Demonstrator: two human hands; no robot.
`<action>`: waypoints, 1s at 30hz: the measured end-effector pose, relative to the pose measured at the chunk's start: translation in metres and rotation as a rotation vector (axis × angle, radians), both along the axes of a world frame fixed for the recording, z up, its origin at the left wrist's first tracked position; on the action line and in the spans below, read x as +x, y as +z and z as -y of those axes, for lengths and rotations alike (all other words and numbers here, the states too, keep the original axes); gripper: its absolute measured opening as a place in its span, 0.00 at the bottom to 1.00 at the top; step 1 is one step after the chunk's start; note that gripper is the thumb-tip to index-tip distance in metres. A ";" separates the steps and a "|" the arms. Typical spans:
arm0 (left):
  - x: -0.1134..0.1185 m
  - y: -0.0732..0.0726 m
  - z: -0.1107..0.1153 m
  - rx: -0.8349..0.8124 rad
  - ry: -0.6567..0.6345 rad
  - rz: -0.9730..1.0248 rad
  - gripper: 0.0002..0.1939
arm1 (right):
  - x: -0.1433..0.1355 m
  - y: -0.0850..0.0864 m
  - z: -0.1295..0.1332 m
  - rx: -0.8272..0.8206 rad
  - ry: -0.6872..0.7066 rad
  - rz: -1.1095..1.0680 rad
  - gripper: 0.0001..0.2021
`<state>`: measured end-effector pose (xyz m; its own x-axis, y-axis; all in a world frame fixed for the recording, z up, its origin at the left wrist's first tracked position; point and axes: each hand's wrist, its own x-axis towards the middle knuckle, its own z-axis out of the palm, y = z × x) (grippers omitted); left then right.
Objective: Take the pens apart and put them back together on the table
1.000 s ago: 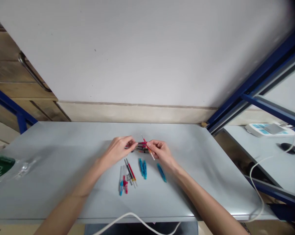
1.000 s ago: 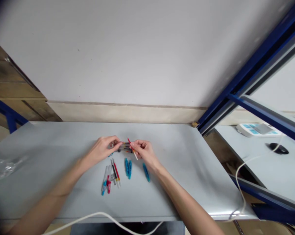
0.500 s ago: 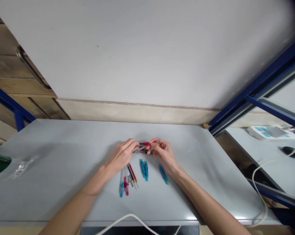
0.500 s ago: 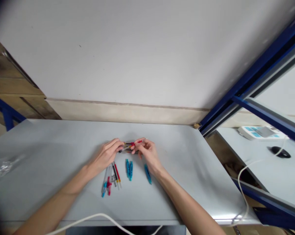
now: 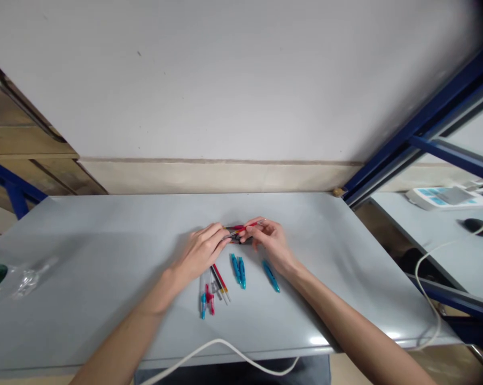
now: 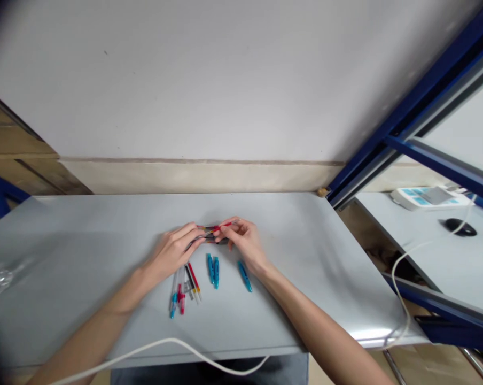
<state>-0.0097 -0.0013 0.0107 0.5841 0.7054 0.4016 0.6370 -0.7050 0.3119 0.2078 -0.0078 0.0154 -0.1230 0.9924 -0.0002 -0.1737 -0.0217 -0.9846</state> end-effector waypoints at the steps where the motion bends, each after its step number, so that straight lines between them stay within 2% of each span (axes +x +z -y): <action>1: 0.000 0.000 0.000 -0.007 0.001 0.002 0.12 | -0.001 0.000 0.001 0.015 0.018 0.037 0.14; 7: 0.006 0.003 0.006 -0.011 -0.011 0.027 0.13 | -0.007 -0.001 0.009 0.161 0.096 0.244 0.10; 12: 0.008 0.003 0.008 -0.043 0.067 0.029 0.12 | -0.007 0.001 0.007 0.080 0.073 0.138 0.16; 15: 0.006 0.003 0.006 -0.026 0.059 0.024 0.11 | -0.005 0.000 0.007 0.068 0.072 0.090 0.14; 21: 0.005 0.002 0.006 -0.005 -0.012 0.029 0.12 | -0.004 -0.002 0.008 0.148 0.060 0.276 0.14; 30: 0.013 0.000 0.012 0.031 0.044 -0.121 0.17 | -0.007 0.000 0.014 0.188 0.095 0.372 0.19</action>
<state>0.0036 -0.0138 0.0112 0.5985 0.7195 0.3522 0.6990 -0.6839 0.2092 0.2006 -0.0220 0.0153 -0.2398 0.9637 0.1176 0.1879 0.1649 -0.9683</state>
